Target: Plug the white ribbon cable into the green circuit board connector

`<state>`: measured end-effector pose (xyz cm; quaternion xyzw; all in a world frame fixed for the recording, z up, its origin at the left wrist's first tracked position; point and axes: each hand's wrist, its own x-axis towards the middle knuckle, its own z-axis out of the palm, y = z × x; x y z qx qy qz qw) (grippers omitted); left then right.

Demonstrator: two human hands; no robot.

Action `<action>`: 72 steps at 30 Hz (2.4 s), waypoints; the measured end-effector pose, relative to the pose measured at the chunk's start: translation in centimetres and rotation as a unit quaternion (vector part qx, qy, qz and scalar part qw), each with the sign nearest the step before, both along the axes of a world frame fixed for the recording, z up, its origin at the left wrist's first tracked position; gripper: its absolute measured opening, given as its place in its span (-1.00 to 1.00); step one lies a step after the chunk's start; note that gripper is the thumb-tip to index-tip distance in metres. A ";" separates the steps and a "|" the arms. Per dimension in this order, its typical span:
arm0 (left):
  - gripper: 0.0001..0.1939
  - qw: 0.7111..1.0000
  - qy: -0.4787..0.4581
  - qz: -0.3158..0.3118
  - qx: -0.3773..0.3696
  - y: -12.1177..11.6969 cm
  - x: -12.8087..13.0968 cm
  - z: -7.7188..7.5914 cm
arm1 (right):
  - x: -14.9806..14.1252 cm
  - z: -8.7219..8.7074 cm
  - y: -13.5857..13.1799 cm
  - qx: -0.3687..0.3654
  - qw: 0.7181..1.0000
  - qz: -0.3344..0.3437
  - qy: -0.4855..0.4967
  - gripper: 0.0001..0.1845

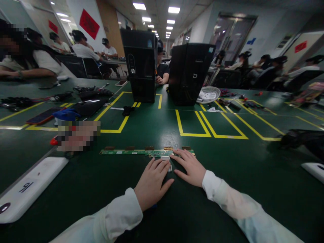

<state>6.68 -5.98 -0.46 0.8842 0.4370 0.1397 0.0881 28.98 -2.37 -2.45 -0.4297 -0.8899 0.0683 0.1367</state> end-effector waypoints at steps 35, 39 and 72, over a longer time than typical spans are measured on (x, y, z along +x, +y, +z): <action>-0.54 0.967 -0.027 0.245 0.061 -7.4 -16.0 -2.6 | 0.2 -0.8 0.3 0.102 0.988 0.099 0.066 -0.61; -0.50 0.962 -0.015 0.257 0.087 -5.2 -16.7 -2.6 | 0.3 -0.7 0.2 0.094 0.988 0.102 0.068 -0.62; -0.41 0.962 0.024 0.257 0.086 -2.7 -16.8 -4.7 | 13.6 -2.2 -10.6 0.039 0.991 -0.112 -0.064 -0.46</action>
